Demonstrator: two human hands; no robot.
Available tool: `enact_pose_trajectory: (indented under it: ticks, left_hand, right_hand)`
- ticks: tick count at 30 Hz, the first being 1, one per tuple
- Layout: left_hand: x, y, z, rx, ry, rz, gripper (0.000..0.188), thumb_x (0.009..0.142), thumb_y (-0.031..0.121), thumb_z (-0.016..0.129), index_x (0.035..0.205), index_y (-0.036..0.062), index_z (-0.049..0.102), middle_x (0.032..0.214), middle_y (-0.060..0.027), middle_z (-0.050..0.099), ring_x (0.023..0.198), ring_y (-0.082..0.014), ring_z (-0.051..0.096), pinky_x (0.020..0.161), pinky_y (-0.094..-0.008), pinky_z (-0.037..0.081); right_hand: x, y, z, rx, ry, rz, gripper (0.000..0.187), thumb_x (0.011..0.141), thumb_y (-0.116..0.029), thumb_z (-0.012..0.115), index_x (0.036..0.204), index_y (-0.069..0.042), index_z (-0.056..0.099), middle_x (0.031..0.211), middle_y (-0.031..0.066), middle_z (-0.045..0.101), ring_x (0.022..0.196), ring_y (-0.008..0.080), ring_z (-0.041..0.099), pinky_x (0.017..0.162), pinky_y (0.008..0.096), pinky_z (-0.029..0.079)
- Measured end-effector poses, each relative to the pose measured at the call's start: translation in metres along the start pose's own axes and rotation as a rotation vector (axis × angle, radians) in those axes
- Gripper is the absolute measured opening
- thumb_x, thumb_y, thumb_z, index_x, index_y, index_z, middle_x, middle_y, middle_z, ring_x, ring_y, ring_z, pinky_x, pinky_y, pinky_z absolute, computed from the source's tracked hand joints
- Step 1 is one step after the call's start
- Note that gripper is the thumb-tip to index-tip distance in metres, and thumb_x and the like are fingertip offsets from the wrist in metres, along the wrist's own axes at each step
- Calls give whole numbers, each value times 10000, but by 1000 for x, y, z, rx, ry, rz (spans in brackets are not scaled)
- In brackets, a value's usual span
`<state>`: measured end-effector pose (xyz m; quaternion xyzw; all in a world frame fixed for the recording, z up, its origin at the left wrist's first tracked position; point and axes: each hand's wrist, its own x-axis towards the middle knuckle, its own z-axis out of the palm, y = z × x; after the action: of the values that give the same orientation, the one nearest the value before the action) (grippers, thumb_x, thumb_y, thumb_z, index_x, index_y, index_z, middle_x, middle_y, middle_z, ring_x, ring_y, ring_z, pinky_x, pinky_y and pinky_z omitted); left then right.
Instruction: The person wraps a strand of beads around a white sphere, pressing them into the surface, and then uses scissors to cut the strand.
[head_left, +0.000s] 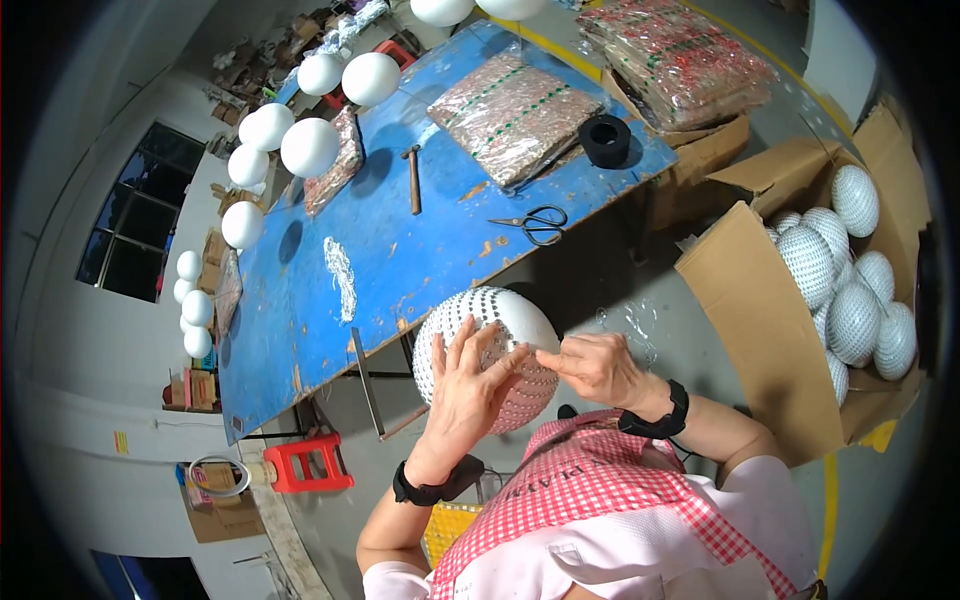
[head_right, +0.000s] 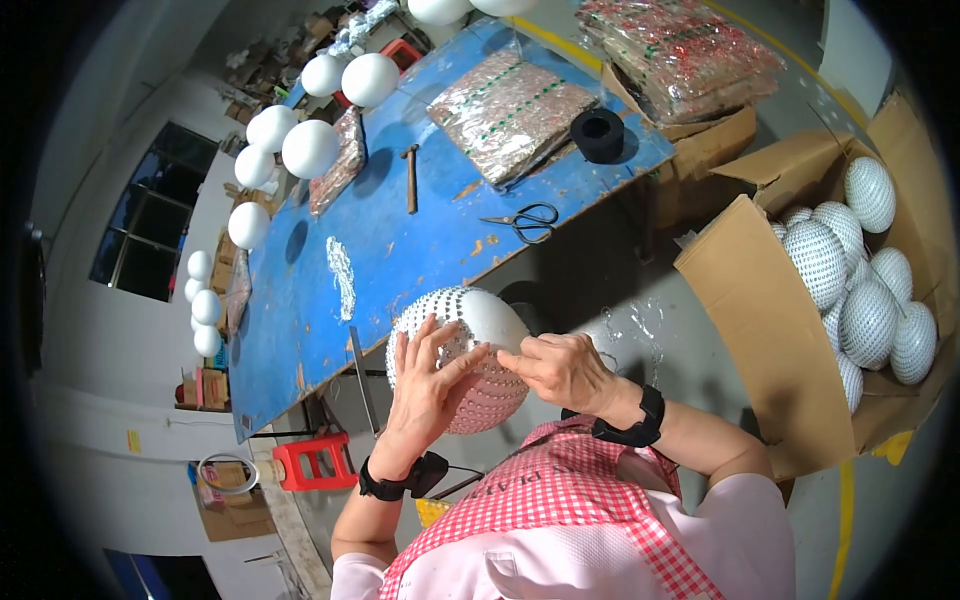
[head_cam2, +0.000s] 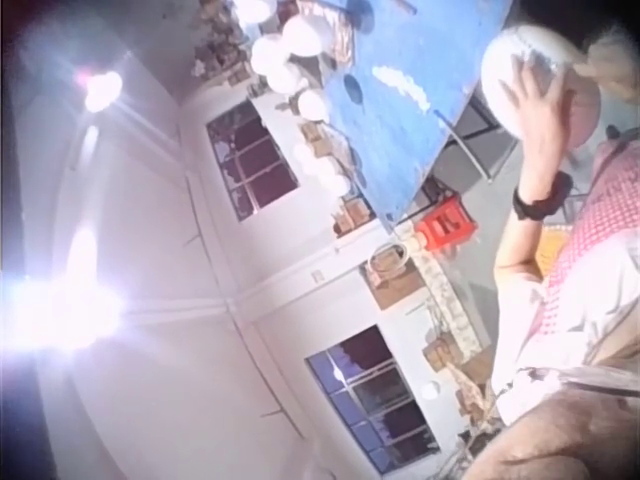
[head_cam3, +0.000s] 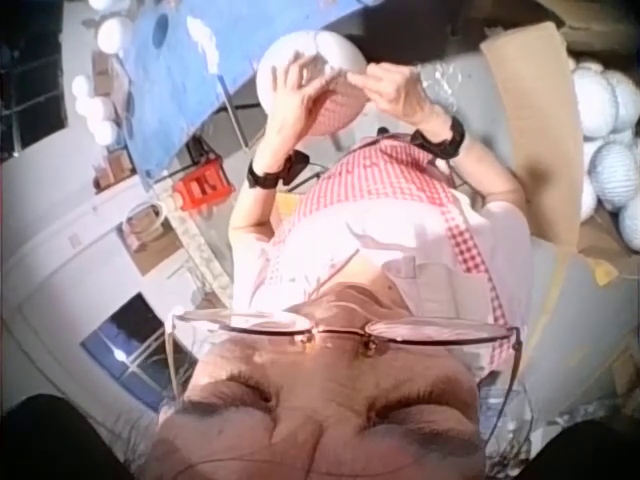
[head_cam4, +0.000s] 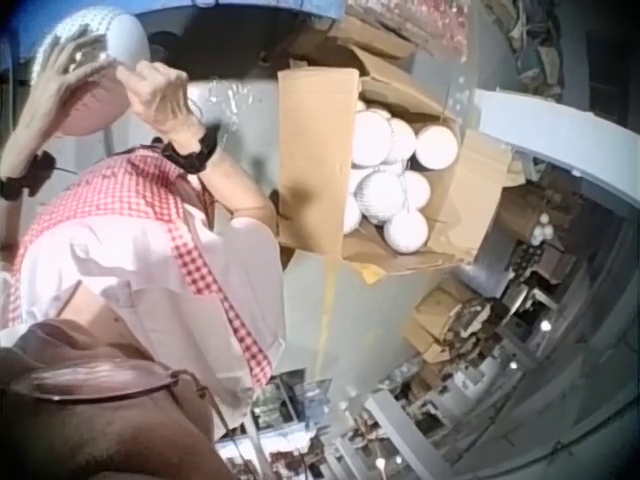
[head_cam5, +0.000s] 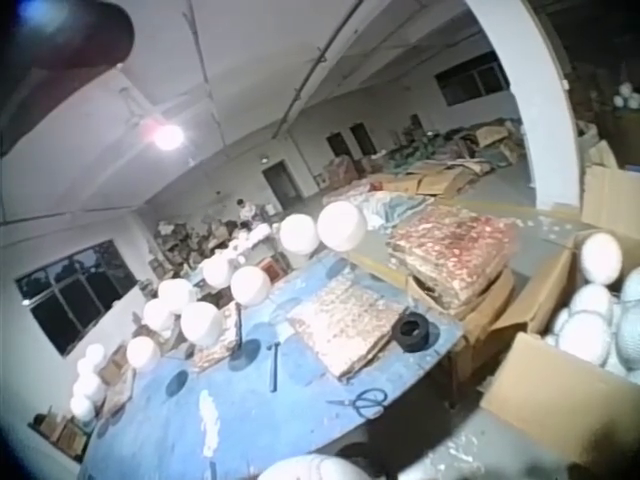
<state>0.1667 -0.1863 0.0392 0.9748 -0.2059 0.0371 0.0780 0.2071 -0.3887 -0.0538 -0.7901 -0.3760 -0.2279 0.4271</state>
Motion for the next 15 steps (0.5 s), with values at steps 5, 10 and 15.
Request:
enact_pose_trajectory:
  ticks: [5,10,15]
  left_hand:
    - [3,-8,4,51,-43,10,549,828,226,709,1353,230,550,1399,-128,466,1384,-366,332,1093,-628,218]
    - [8,-5,4,80,-93,-1,684,729,367,792,1305,130,511,1458,-171,399,1394,-376,318,1087,-621,241]
    - [7,-10,-4,-17,3,5,587,741,322,792,1251,158,551,1407,-166,441,1379,-381,339,1084,-616,252]
  right_hand:
    - [0,-2,2,58,-8,22,286,717,-53,691,1000,-98,703,672,39,540,577,207,600,477,329,473]
    - [1,-1,5,97,14,41,295,713,-46,689,1004,-93,701,682,45,546,585,217,602,483,332,474]
    - [3,-5,3,27,14,-4,294,724,-39,677,1017,-66,694,697,54,549,595,222,600,500,332,474]
